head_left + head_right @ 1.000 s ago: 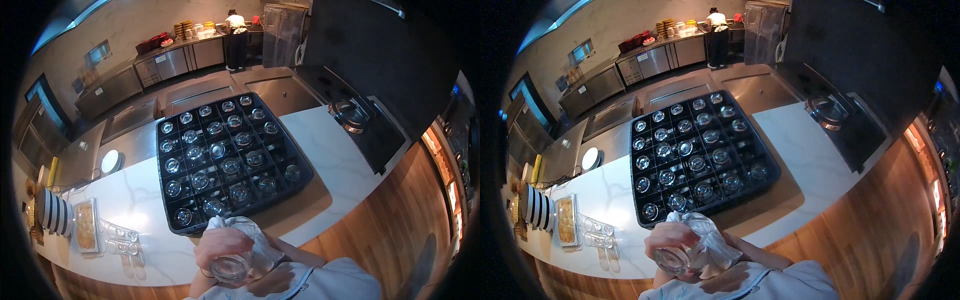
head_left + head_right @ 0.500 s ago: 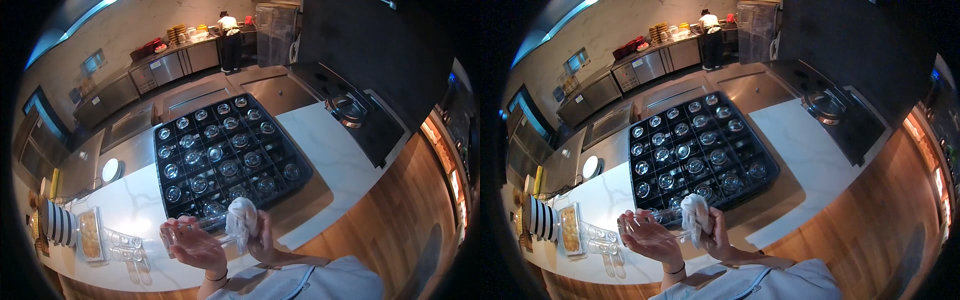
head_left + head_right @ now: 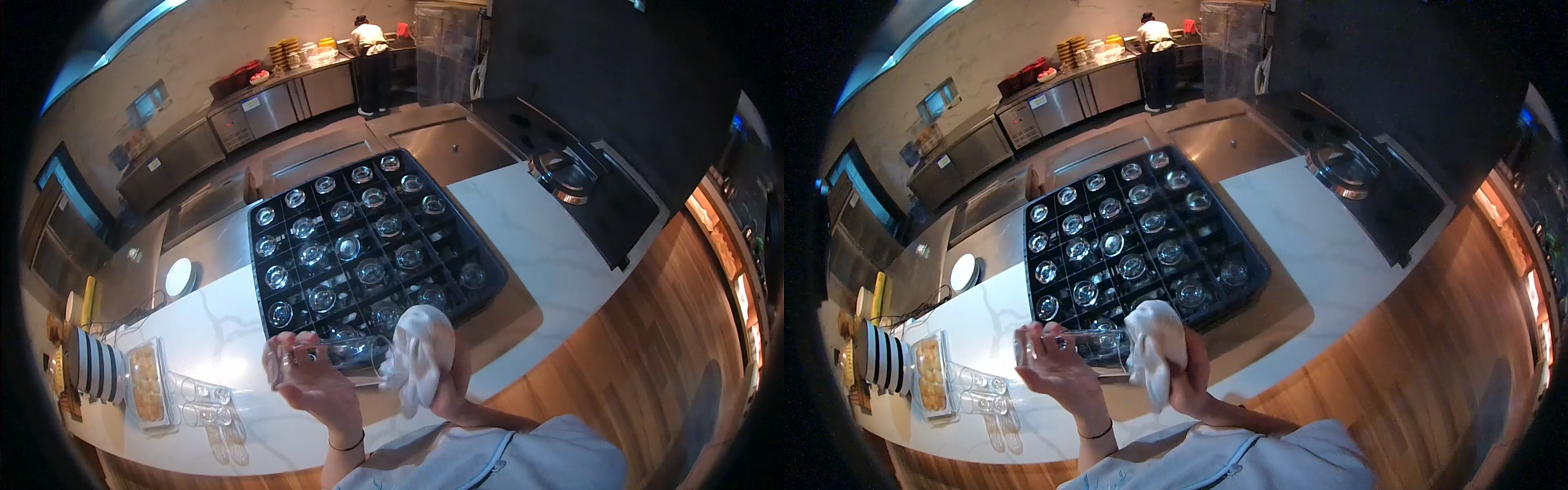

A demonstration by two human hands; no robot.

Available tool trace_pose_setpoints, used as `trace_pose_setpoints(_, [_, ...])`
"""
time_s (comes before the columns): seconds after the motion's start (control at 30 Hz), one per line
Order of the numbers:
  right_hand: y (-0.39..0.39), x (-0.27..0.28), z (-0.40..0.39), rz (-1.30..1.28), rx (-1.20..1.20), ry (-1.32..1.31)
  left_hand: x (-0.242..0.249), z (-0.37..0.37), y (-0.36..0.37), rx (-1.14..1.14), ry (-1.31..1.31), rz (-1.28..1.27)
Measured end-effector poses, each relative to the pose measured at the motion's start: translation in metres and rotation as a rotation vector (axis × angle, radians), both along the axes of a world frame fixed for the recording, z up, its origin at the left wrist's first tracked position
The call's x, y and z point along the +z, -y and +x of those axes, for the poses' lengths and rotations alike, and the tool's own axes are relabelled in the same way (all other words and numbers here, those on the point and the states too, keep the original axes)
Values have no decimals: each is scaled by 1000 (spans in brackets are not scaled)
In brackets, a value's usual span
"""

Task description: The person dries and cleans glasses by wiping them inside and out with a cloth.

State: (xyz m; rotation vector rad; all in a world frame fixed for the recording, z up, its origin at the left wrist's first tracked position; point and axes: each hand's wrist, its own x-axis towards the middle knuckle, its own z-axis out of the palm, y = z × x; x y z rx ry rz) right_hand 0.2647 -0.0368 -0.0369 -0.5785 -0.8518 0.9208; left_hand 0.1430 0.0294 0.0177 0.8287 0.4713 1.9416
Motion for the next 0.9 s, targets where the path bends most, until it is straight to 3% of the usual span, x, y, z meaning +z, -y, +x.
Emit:
trace_pose_setpoints(0.03, [-1,12,0,44,12,190,2,4,-1,-25,-82,3])
trace_pose_setpoints(0.1, [-15,54,11,302,-233,997,-3,12,5,-36,-245,-122])
trace_pose_setpoints(0.13, [-14,67,2,188,-293,1313,3,14,12,-34,-460,-94])
trace_pose_setpoints(0.2, [-15,69,-5,134,-402,1339,5,18,12,26,-520,-137])
trace_pose_setpoints(0.3, [-22,56,-3,241,-358,1239,13,10,6,-40,-468,-121])
trace_pose_setpoints(0.43, [-19,28,6,413,-461,1138,19,4,0,-133,-57,-214])
trace_pose_setpoints(0.47, [-19,17,0,406,-545,916,16,-1,-1,-207,118,-208])
trace_pose_setpoints(0.53, [-18,2,-16,375,-688,470,23,-1,2,-103,227,-238])
trace_pose_setpoints(0.57, [-14,5,-14,367,-674,424,27,0,5,-81,277,-226])
trace_pose_setpoints(0.67, [-6,1,-14,275,-428,696,33,13,11,95,270,-269])
trace_pose_setpoints(0.8, [-16,6,-7,372,-202,613,36,13,15,107,249,-258])
trace_pose_setpoints(0.83, [-16,8,-3,253,-17,580,30,9,13,77,217,-201])
trace_pose_setpoints(0.9, [-22,16,7,294,121,564,20,3,6,83,149,-158])
